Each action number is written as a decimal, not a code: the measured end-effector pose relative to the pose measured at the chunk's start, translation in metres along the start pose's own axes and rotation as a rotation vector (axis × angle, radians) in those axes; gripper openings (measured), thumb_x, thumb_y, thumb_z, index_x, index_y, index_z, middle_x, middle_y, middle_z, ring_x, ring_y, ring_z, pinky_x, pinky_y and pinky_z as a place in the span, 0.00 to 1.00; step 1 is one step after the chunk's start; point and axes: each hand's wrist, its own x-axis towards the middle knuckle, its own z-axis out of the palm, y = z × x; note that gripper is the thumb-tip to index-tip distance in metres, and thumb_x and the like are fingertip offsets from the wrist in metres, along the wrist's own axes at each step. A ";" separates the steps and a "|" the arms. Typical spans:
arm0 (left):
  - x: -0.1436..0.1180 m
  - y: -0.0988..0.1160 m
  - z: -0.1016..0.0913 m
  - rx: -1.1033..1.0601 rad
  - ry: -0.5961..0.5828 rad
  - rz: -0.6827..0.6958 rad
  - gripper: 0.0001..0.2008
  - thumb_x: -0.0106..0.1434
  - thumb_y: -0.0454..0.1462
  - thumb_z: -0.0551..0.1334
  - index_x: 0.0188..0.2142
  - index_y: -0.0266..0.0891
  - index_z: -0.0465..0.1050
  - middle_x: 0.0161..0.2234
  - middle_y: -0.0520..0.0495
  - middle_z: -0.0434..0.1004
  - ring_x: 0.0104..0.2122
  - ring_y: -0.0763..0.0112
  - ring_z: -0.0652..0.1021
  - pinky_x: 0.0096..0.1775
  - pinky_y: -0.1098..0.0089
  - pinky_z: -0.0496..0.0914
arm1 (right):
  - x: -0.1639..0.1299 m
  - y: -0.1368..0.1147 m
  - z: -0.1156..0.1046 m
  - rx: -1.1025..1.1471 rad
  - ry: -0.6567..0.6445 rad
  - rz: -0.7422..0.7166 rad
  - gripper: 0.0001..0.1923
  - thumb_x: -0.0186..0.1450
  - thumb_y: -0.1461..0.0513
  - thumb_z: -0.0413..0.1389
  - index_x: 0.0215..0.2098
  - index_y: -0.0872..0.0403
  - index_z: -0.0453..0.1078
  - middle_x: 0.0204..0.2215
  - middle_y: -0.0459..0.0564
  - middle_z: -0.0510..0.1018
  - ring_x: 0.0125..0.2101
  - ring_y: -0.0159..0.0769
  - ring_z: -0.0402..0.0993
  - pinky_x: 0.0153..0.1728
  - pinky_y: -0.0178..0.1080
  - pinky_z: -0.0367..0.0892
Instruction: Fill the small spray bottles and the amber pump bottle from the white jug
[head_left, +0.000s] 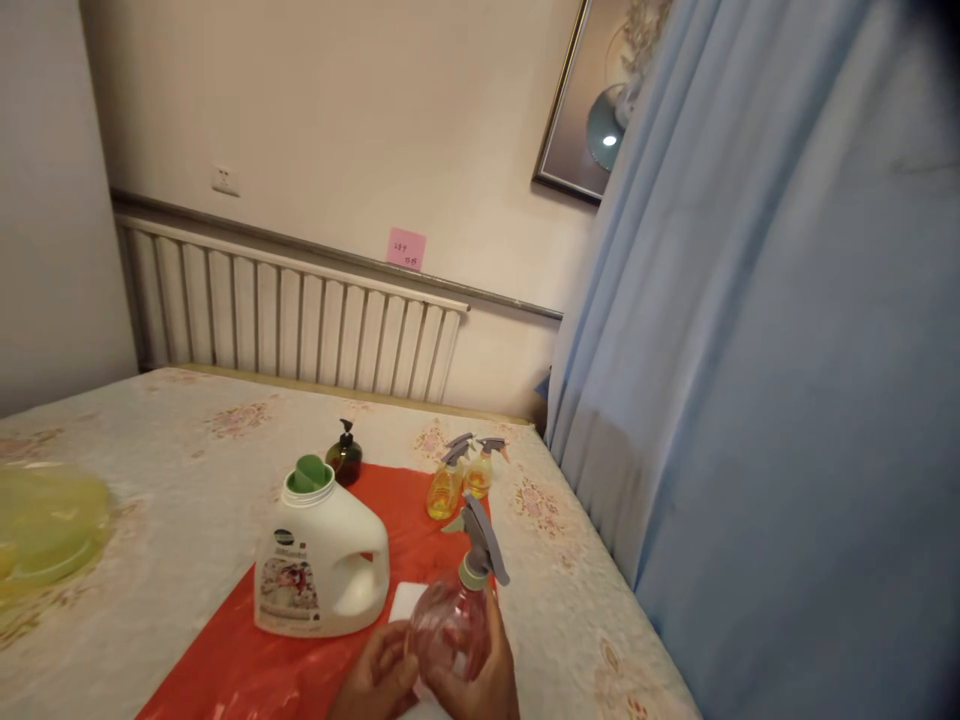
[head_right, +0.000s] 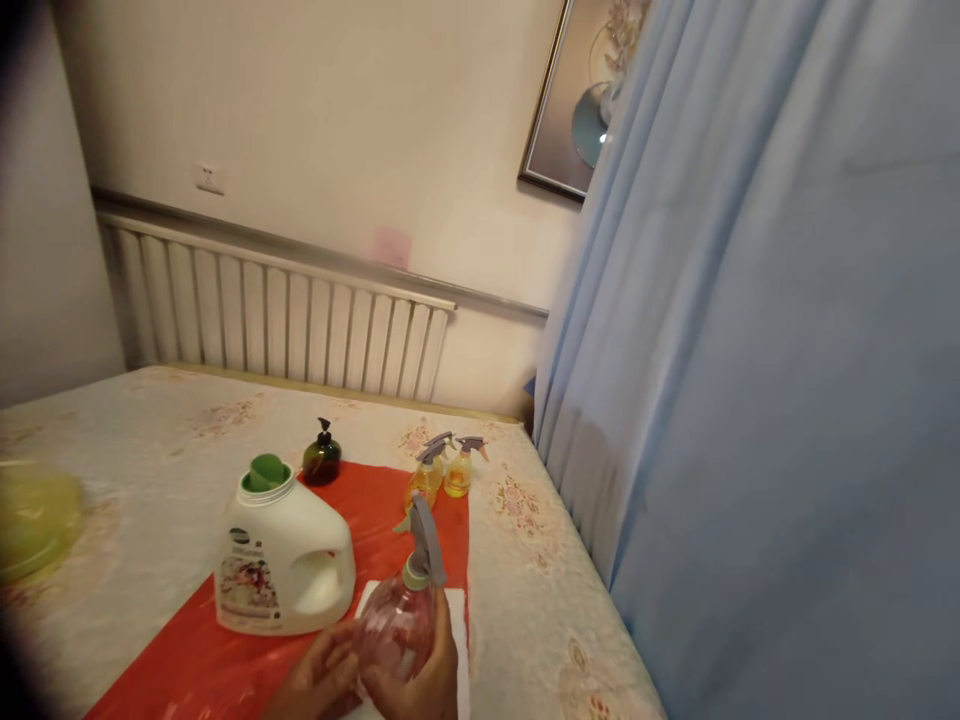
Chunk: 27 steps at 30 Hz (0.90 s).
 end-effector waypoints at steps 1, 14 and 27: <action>0.003 0.004 -0.003 0.041 0.056 0.089 0.33 0.38 0.51 0.78 0.41 0.39 0.75 0.47 0.34 0.79 0.51 0.40 0.76 0.53 0.49 0.69 | 0.000 -0.003 0.000 0.008 -0.027 -0.017 0.41 0.46 0.61 0.67 0.58 0.55 0.64 0.51 0.59 0.78 0.52 0.52 0.76 0.48 0.43 0.75; -0.011 0.103 0.020 0.040 -0.639 0.016 0.36 0.50 0.49 0.74 0.57 0.42 0.72 0.55 0.37 0.76 0.57 0.42 0.72 0.57 0.49 0.64 | -0.018 -0.024 -0.011 0.128 -0.346 0.254 0.45 0.41 0.50 0.73 0.56 0.52 0.70 0.46 0.57 0.81 0.51 0.59 0.74 0.49 0.50 0.73; -0.035 0.122 0.029 0.392 -0.682 0.037 0.24 0.56 0.48 0.69 0.50 0.41 0.78 0.49 0.40 0.81 0.50 0.46 0.76 0.48 0.56 0.70 | -0.013 -0.039 0.002 0.177 -0.376 0.421 0.41 0.56 0.34 0.56 0.51 0.57 0.73 0.31 0.55 0.82 0.43 0.54 0.80 0.41 0.49 0.76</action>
